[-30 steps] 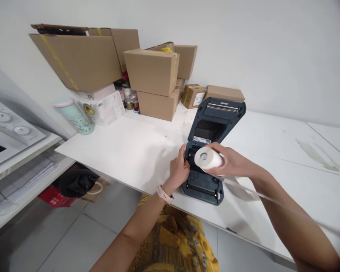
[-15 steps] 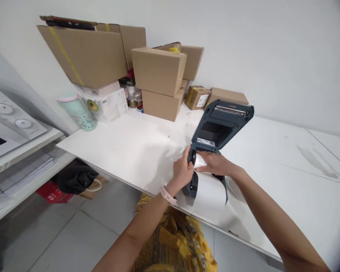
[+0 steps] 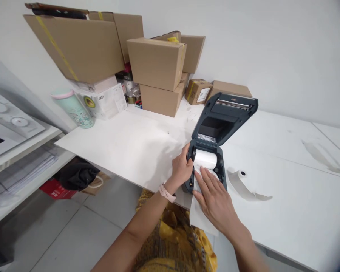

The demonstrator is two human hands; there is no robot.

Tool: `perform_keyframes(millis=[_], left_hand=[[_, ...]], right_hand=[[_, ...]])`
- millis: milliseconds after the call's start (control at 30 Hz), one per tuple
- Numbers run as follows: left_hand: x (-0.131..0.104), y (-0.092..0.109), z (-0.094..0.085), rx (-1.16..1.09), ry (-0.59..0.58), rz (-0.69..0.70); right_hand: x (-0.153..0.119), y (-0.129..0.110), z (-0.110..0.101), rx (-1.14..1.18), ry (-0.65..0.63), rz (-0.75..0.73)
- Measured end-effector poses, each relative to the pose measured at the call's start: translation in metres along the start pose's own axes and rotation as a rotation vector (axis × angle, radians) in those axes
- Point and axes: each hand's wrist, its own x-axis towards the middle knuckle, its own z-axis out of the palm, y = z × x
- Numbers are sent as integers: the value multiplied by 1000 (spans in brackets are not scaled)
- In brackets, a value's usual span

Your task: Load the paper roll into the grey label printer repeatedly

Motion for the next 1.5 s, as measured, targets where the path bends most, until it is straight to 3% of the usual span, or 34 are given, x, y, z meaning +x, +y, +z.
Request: perform_keyframes(millis=[267, 533, 1167, 1367, 1500], left_hand=[[-1, 3, -2, -57, -11, -29], [-1, 0, 0, -98, -6, -40], [1, -7, 5, -225, 17, -55], [-33, -5, 7, -496, -47, -146], [-59, -2, 2, -694, -153, -204]], right_hand=[[-3, -19, 9, -31, 56, 80], [10, -39, 16, -151, 109, 125], [-8, -22, 2, -82, 131, 17], [-14, -34, 6, -35, 185, 42], [-22, -32, -10, 181, 225, 30]])
